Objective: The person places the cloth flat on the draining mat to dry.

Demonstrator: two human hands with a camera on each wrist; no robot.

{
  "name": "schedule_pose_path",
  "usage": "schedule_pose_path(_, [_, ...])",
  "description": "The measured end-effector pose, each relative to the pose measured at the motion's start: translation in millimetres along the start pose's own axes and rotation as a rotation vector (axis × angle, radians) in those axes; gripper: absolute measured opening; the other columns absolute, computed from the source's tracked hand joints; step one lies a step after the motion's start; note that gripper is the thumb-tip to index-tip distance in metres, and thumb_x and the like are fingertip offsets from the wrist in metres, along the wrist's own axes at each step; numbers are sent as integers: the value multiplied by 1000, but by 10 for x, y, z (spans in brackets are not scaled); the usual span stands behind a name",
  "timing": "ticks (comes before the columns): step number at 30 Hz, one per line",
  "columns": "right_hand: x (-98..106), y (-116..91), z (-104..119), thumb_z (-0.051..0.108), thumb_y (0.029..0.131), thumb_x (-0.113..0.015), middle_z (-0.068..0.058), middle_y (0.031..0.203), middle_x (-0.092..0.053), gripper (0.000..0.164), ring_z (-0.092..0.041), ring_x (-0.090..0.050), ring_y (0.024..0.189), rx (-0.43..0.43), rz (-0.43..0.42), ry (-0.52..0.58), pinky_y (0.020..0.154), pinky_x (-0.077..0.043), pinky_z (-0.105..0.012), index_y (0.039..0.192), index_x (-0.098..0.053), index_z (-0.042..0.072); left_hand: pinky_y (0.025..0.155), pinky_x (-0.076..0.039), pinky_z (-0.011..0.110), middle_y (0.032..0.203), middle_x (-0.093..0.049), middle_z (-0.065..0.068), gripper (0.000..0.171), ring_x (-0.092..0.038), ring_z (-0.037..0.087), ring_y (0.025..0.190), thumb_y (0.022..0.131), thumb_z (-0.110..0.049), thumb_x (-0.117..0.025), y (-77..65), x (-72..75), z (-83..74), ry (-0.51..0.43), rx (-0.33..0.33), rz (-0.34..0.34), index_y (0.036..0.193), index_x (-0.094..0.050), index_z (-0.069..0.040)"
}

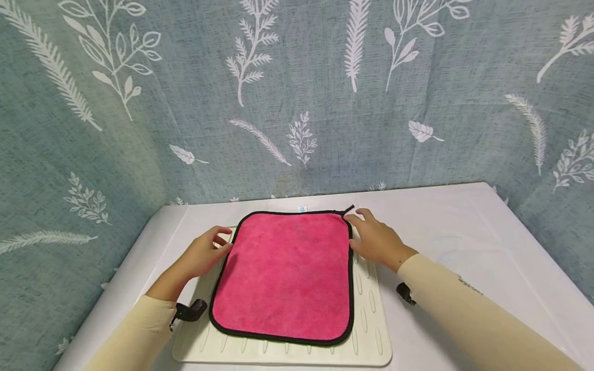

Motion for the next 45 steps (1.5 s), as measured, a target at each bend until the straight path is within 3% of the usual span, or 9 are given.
schedule_pose_path(3, [26,-131,84,16,91,-68,-23,133,-53,43,-10,-57,63,57,-39,-18,59,-48,-30,131,-60,4,62,-48,30,94,-70,10,29,-62,15,72,95,-17,-65,-235,2,-41,22,-2,10,122,-60,-5])
schedule_pose_path(6, [27,-279,178,15,89,-69,-11,108,-65,24,-8,-56,69,96,-47,3,64,-49,-29,112,-68,7,59,-45,30,86,-68,4,22,-56,13,65,94,-20,-67,-467,4,-69,84,18,4,112,-63,-9])
schedule_pose_path(10, [-28,-486,296,15,89,-69,6,86,-62,6,-1,-47,63,118,2,86,59,-44,-23,94,-68,16,55,-40,30,78,-63,-3,15,-50,12,60,93,-27,-69,-708,-1,-41,210,67,-1,102,-65,-16])
schedule_pose_path(18, [-191,-782,408,21,88,-72,17,69,-46,20,4,-38,61,118,35,110,54,-36,-19,76,-58,27,49,-37,30,64,-54,-7,22,-48,12,54,90,-42,-70,-992,-89,42,282,135,55,86,-63,-22])
schedule_pose_path(27, [-303,-842,428,33,88,-73,18,60,-42,30,3,-37,58,76,66,83,53,-34,-19,66,-52,28,49,-34,34,61,-52,-6,34,-48,14,56,87,-53,-69,-1064,-112,47,412,136,50,77,-57,-22])
schedule_pose_path(34, [-389,-860,397,49,85,-74,14,57,-41,39,0,-37,55,0,126,92,50,-31,-21,68,-48,25,47,-33,33,57,-47,-3,41,-45,15,52,87,-48,-71,-1094,-135,65,472,114,27,68,-51,-18])
schedule_pose_path(40, [-445,-888,431,35,85,-76,14,61,-41,33,0,-36,57,24,156,77,52,-32,-21,72,-48,24,48,-33,32,56,-47,-2,36,-45,15,53,88,-38,-72,-1083,-180,53,401,107,41,66,-51,-18])
schedule_pose_path(45, [-462,-900,466,16,86,-69,16,61,-42,26,3,-36,56,67,133,101,50,-32,-19,72,-49,23,49,-31,30,54,-43,-2,39,-42,14,53,89,-34,-71,-1080,-166,0,336,92,52,63,-47,-19])
Point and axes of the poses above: each hand's wrist, its own y-axis towards the middle knuckle, its own x-axis out of the back of the hand, z = x × y, the point moved 8 cm from there along y, towards the middle knuckle
